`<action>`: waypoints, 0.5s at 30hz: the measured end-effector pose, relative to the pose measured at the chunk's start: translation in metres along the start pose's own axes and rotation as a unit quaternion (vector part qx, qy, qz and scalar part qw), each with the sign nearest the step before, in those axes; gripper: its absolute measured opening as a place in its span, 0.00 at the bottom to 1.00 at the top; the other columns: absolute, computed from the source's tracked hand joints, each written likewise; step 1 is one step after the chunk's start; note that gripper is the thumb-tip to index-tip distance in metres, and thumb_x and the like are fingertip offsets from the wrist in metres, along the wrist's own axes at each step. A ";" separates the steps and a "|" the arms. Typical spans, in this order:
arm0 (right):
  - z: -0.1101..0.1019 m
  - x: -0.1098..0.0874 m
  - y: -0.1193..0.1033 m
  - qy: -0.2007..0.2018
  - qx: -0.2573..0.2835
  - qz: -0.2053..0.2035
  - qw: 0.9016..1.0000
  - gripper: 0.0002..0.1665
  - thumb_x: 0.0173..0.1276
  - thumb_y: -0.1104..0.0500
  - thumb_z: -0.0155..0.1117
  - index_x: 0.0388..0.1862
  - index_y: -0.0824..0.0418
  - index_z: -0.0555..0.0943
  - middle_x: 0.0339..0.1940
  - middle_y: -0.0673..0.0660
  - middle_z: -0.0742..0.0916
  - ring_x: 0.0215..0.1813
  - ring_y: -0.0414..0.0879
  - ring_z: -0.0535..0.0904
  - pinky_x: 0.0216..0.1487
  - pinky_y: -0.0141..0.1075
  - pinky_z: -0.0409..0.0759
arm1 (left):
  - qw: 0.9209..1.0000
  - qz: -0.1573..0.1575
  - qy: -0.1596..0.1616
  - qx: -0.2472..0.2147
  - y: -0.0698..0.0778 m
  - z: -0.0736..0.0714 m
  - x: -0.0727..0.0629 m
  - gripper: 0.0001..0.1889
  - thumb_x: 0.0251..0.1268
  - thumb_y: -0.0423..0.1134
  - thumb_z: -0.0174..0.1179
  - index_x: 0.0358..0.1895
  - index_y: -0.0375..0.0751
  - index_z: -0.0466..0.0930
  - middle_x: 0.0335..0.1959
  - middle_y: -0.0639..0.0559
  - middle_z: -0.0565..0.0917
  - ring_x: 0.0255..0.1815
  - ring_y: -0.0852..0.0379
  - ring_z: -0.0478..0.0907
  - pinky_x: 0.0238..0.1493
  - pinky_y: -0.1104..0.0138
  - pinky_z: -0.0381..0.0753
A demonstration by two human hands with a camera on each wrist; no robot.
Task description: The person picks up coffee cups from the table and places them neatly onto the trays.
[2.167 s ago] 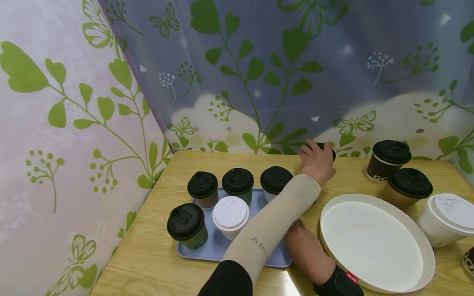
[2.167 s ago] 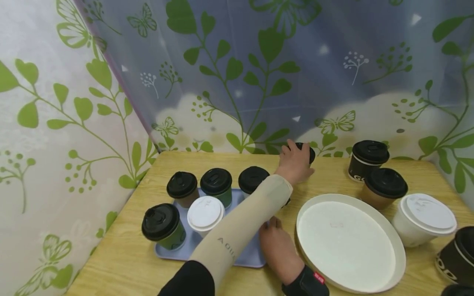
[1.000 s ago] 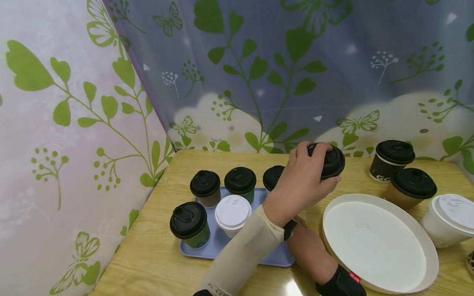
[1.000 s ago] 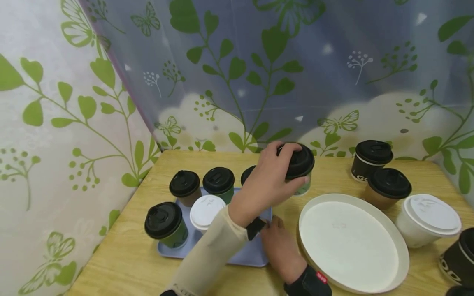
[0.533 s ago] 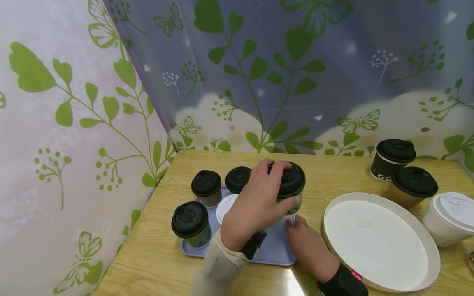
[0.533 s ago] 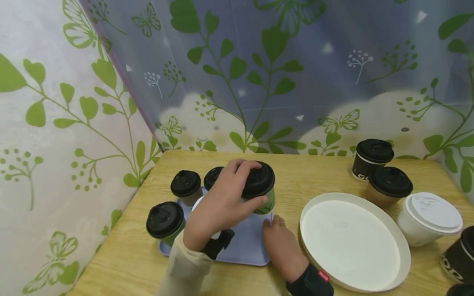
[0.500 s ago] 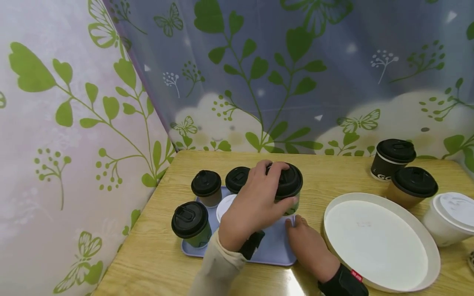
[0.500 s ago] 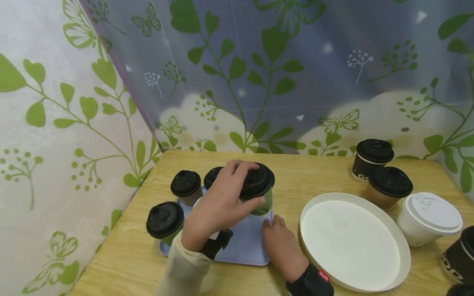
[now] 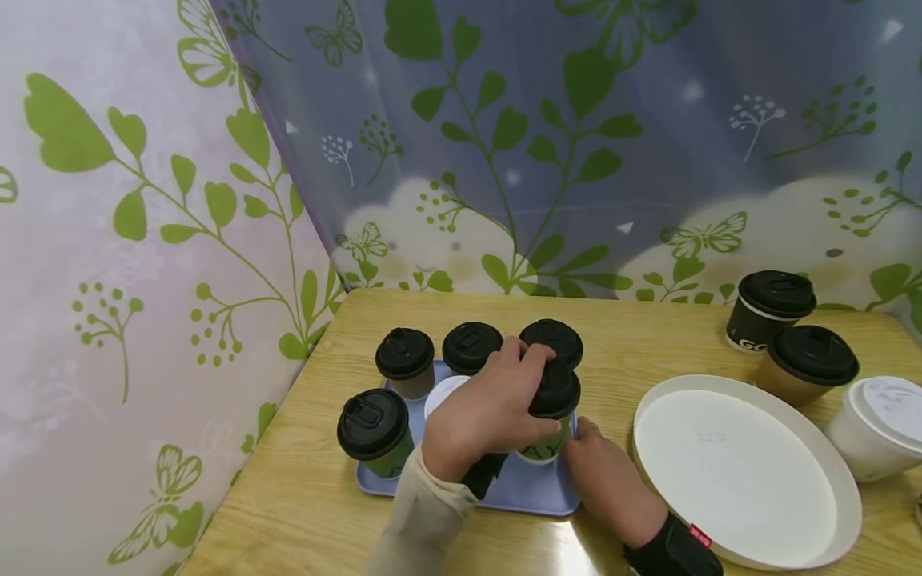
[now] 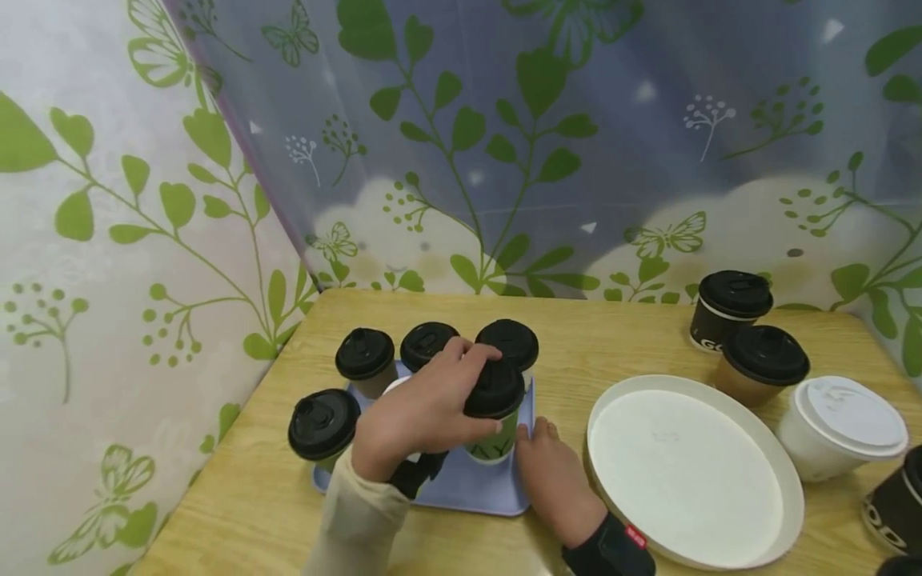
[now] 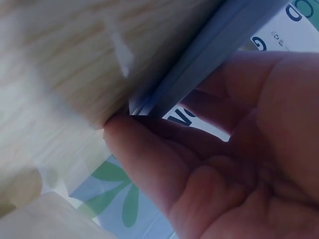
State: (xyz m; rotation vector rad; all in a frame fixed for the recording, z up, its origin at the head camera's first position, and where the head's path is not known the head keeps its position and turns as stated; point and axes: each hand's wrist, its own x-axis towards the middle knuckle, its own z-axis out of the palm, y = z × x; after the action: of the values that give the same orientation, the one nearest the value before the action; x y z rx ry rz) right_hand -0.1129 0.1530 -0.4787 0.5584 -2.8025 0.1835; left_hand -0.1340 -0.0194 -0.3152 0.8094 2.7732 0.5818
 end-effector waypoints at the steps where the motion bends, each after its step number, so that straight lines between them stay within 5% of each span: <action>1: 0.000 0.000 0.000 -0.001 -0.004 0.000 1.000 0.10 0.63 0.74 0.67 0.43 0.75 0.85 0.41 0.72 0.82 0.30 0.57 0.83 0.24 0.45 0.82 | 1.000 0.003 -0.001 0.001 -0.001 0.001 0.001 0.35 0.67 0.45 0.71 0.73 0.44 0.66 0.66 0.38 0.69 0.63 0.42 0.73 0.60 0.56 0.77; 7: 0.001 -0.001 -0.001 0.011 -0.005 0.003 1.000 0.15 0.62 0.73 0.66 0.49 0.73 0.85 0.39 0.71 0.82 0.32 0.58 0.82 0.24 0.47 0.82 | 1.000 0.007 -0.005 0.013 -0.005 0.005 0.006 0.29 0.60 0.41 0.75 0.60 0.42 0.71 0.54 0.39 0.73 0.50 0.45 0.78 0.53 0.59 0.79; 15: 0.000 0.000 -0.002 0.014 -0.006 0.004 1.000 0.14 0.62 0.73 0.66 0.48 0.72 0.84 0.39 0.71 0.82 0.35 0.59 0.83 0.26 0.48 0.82 | 0.998 -0.046 -0.045 0.004 -0.005 0.010 0.013 0.32 0.50 0.39 0.83 0.54 0.45 0.71 0.52 0.42 0.72 0.45 0.48 0.79 0.46 0.61 0.79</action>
State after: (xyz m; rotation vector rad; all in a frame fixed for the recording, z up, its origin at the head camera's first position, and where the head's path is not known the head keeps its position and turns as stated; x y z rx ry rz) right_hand -0.1118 0.1511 -0.4782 0.5381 -2.7768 0.1759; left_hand -0.1447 -0.0131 -0.3277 0.6881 2.7146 0.5062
